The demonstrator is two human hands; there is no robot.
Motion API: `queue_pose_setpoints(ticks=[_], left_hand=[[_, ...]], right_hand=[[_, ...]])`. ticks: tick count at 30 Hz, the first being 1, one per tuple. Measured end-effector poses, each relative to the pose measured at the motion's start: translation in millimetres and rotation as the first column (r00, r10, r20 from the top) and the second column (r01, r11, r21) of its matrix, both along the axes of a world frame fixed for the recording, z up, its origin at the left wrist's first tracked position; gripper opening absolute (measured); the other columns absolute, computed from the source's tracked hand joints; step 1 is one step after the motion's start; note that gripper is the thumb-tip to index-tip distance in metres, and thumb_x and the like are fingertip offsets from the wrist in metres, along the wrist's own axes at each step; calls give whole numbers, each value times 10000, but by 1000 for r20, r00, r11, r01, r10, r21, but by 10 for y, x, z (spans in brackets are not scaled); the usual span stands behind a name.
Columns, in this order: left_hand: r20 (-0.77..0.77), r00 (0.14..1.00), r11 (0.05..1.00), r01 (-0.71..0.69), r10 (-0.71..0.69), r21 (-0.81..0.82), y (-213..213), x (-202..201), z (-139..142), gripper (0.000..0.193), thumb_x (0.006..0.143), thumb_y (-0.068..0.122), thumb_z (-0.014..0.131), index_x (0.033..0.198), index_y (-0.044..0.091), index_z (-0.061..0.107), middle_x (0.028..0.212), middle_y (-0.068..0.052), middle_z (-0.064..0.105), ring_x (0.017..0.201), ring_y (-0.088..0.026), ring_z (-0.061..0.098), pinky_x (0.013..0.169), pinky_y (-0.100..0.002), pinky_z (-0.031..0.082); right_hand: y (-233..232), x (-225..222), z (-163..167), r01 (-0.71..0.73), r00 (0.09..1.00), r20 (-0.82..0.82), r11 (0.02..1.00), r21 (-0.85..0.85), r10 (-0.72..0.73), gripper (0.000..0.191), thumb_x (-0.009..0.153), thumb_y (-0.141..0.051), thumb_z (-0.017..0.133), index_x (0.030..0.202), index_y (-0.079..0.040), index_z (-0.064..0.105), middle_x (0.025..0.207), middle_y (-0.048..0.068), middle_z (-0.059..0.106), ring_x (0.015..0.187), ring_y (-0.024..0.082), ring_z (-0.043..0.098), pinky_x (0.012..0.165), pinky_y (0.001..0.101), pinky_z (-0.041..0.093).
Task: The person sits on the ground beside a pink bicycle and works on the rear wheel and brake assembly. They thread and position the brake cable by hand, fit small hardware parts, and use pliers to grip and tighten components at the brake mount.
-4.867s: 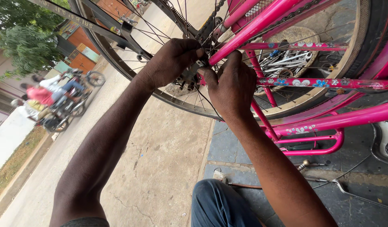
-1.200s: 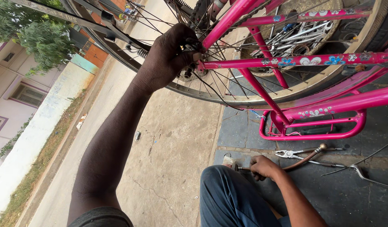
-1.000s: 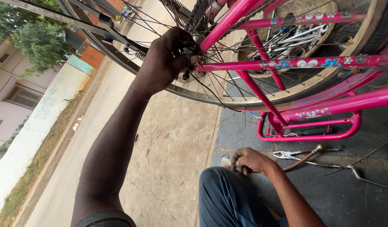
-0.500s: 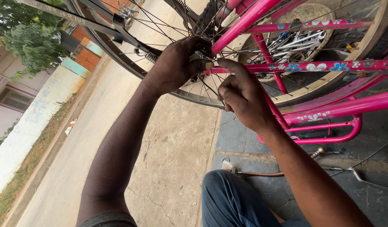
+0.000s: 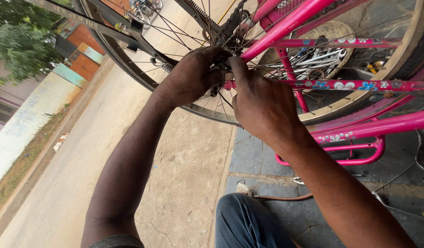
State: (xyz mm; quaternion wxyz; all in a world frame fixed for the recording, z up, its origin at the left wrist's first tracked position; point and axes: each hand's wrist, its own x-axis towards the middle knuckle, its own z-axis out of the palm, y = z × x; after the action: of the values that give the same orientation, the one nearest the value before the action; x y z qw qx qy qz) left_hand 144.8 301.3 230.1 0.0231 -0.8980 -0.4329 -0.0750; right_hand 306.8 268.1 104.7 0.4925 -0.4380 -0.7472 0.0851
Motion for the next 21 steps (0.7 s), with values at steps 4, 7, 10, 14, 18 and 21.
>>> queue_pose_setpoints(ticks=[4, 7, 10, 14, 18, 21], left_hand=[[116, 993, 1000, -11, 11, 2, 12, -65, -31, 392, 911, 247, 749, 1211, 33, 617, 1067, -127, 737, 1013, -254, 744, 861, -403, 592], [91, 995, 997, -49, 44, 56, 6, -67, -57, 315, 923, 223, 748, 1160, 48, 636, 1010, -136, 741, 961, -280, 744, 821, -424, 588], [97, 995, 990, -52, 39, 132, -4, -50, -108, 349, 907, 263, 754, 1166, 66, 627, 984, -115, 750, 941, -272, 748, 788, -421, 582], [112, 993, 981, 1, -23, 195, -14, -70, -160, 350, 929, 298, 768, 1152, 62, 637, 988, -130, 747, 933, -295, 742, 772, -435, 577], [138, 988, 981, 45, -72, 189, -16, -61, -150, 357, 928, 287, 762, 1177, 62, 638, 966, -121, 748, 899, -273, 750, 743, -415, 584], [160, 987, 992, -8, -12, 123, -52, -11, -125, 333, 942, 294, 747, 1173, 76, 646, 933, -86, 764, 804, -228, 763, 711, -389, 594]], right_hand=[[111, 94, 266, -228, 965, -162, 966, -121, 207, 547, 850, -132, 684, 1342, -38, 462, 756, 183, 678, 688, 308, 656, 581, 459, 493], [151, 137, 289, -669, 663, -577, 723, -173, 476, 526, 840, -92, 609, 1341, -29, 460, 738, 114, 628, 605, 137, 566, 492, 304, 431], [91, 116, 205, -782, 493, -738, 606, -144, 461, 575, 824, -102, 567, 1383, -41, 443, 749, 69, 632, 551, 70, 499, 421, 241, 359], [2, 78, 150, -741, 543, -731, 646, -187, 412, 618, 851, -98, 553, 1455, -67, 424, 748, 94, 645, 513, 80, 444, 424, 239, 355], [-58, 21, 104, -701, 480, -736, 714, 6, 478, 606, 857, -7, 522, 1451, -20, 405, 1045, -39, 621, 700, 58, 582, 610, 227, 497], [-99, 21, -54, -525, 627, -667, 851, 21, 403, 602, 915, 21, 550, 1493, -28, 388, 849, 44, 654, 730, 70, 585, 667, 246, 502]])
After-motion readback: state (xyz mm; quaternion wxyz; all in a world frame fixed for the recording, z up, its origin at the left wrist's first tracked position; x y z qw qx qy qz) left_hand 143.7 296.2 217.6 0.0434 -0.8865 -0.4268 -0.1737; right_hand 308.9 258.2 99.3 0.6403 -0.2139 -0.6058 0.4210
